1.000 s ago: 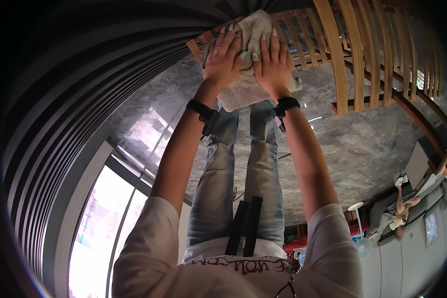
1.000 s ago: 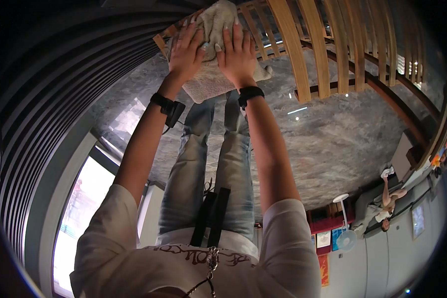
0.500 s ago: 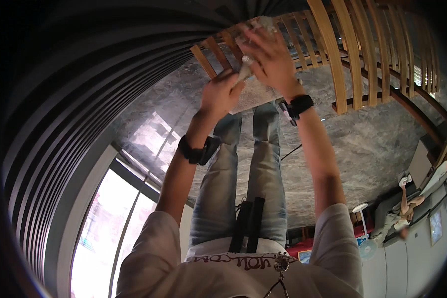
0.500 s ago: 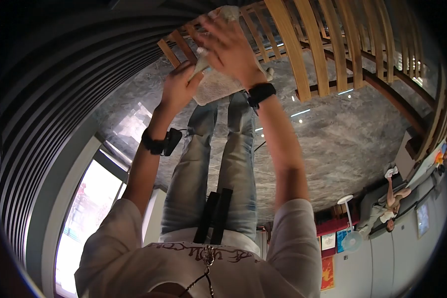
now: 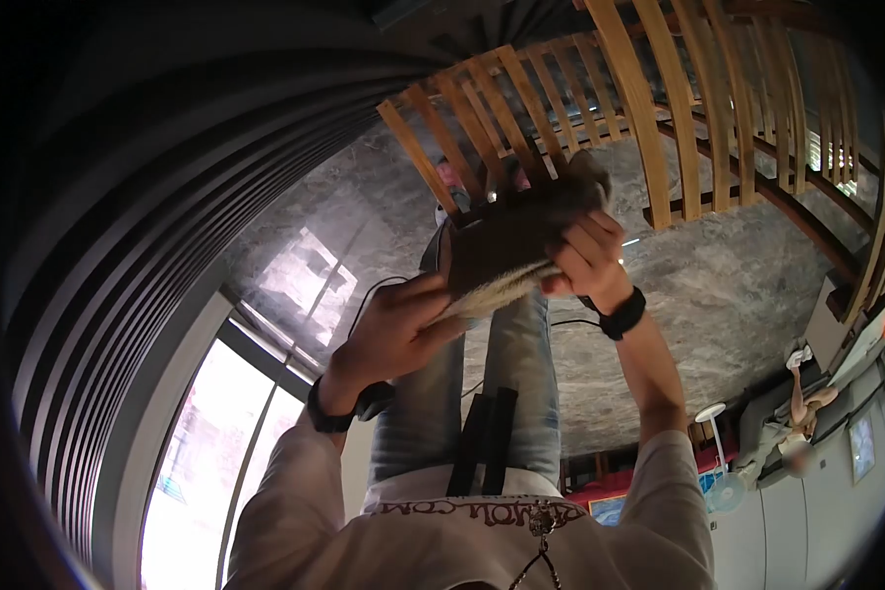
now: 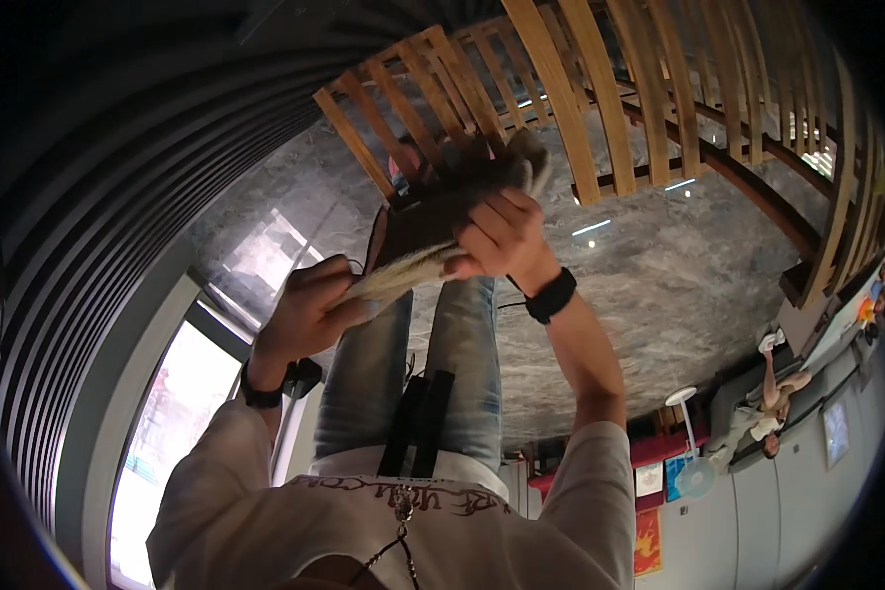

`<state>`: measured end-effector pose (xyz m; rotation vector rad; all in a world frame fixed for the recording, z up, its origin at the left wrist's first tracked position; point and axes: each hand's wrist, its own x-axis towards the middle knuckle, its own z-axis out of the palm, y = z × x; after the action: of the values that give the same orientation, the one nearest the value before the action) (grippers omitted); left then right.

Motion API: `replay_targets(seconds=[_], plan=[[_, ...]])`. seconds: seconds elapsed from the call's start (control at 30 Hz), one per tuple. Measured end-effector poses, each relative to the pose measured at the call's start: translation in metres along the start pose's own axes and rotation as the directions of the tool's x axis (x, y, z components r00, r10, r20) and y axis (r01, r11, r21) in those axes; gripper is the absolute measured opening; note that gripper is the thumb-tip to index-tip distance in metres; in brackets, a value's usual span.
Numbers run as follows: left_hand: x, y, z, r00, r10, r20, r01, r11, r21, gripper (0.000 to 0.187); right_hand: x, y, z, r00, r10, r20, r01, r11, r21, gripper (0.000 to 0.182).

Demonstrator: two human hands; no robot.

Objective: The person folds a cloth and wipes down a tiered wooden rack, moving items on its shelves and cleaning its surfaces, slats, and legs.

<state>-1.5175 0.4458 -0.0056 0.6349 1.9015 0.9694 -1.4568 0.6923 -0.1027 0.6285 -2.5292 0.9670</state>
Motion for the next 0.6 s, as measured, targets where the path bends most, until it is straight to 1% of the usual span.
replay_targets(seconds=[0.03, 0.07, 0.13, 0.17, 0.2, 0.23, 0.27, 0.3, 0.33, 0.37, 0.4, 0.43, 0.47, 0.5, 0.53, 0.57, 0.6], plan=[[-0.002, 0.005, -0.006, 0.996, 0.01, -0.087, -0.013, 0.999, -0.036, 0.017, 0.016, -0.004, -0.007, 0.997, -0.002, -0.076, 0.0, 0.999, -0.034, 0.047], [-0.001, 0.005, -0.013, 0.987, -0.016, -0.159, 0.01, 0.999, -0.044, 0.017, 0.028, -0.002, -0.006, 0.997, -0.002, -0.077, 0.0, 1.0, -0.031, 0.047], [0.009, -0.005, -0.024, 0.924, -0.035, -0.381, 0.066, 0.995, 0.069, 0.02, 0.049, 0.012, 0.004, 0.989, -0.055, -0.139, 0.028, 0.982, -0.186, 0.045], [0.019, -0.009, -0.026, 0.858, -0.087, -0.506, 0.167, 0.979, 0.116, 0.022, 0.059, 0.022, 0.017, 0.991, -0.034, -0.128, 0.002, 0.971, -0.237, 0.041], [0.031, -0.013, -0.028, 0.772, -0.124, -0.624, 0.273, 0.95, 0.149, 0.025, 0.069, 0.035, 0.032, 0.993, -0.011, -0.12, -0.024, 0.958, -0.287, 0.037], [0.043, -0.028, -0.025, 0.68, 0.024, -0.733, 0.324, 0.887, 0.328, 0.027, 0.086, 0.048, 0.047, 0.988, 0.012, -0.157, -0.06, 0.951, -0.305, 0.03], [0.053, -0.049, -0.016, 0.581, 0.195, -0.79, 0.393, 0.783, 0.482, 0.029, 0.1, 0.06, 0.061, 0.98, 0.037, -0.195, -0.099, 0.942, -0.321, 0.027], [0.061, -0.062, -0.003, 0.513, 0.08, -0.854, 0.464, 0.812, 0.355, 0.033, 0.102, 0.07, 0.075, 0.978, 0.045, -0.203, -0.109, 0.942, -0.318, 0.027], [0.071, -0.077, 0.008, 0.485, 0.09, -0.87, 0.456, 0.823, 0.34, 0.034, 0.097, 0.078, 0.092, 0.954, 0.138, -0.264, -0.213, 0.936, -0.281, 0.027], [0.079, -0.089, 0.019, 0.489, 0.078, -0.869, 0.434, 0.842, 0.32, 0.039, 0.09, 0.082, 0.105, 0.919, 0.227, -0.322, -0.311, 0.92, -0.24, 0.032], [0.087, -0.101, 0.028, 0.494, 0.066, -0.867, 0.41, 0.862, 0.3, 0.044, 0.08, 0.083, 0.114, 0.917, 0.231, -0.326, -0.317, 0.916, -0.244, 0.032], [0.095, -0.116, 0.038, 0.498, 0.069, -0.864, 0.403, 0.864, 0.301, 0.044, 0.067, 0.084, 0.123, 0.886, 0.336, -0.32, -0.438, 0.834, -0.337, 0.039], [0.105, -0.132, 0.049, 0.39, -0.075, -0.918, 0.454, 0.883, 0.12, 0.053, 0.054, 0.087, 0.131, 0.842, 0.433, -0.323, -0.538, 0.728, -0.426, 0.045], [0.116, -0.142, 0.054, 0.274, -0.226, -0.935, 0.488, 0.87, -0.067, 0.062, 0.039, 0.085, 0.136, 0.783, 0.554, -0.283, -0.615, 0.621, -0.486, 0.062], [0.127, -0.146, 0.055, 0.279, -0.233, -0.932, 0.492, 0.868, -0.07, 0.062, 0.023, 0.083, 0.141, 0.781, 0.56, -0.277, -0.616, 0.618, -0.488, 0.062], [0.138, -0.151, 0.054, 0.179, -0.563, -0.807, 0.503, 0.757, -0.417, 0.072, 0.008, 0.083, 0.144, 0.705, 0.677, -0.211, -0.693, 0.594, -0.409, 0.07], [0.151, -0.157, 0.052, 0.083, -0.819, -0.568, 0.475, 0.533, -0.7, 0.083, 0.0, 0.085, 0.146, 0.618, 0.775, -0.135, -0.765, 0.552, -0.332, 0.078]])
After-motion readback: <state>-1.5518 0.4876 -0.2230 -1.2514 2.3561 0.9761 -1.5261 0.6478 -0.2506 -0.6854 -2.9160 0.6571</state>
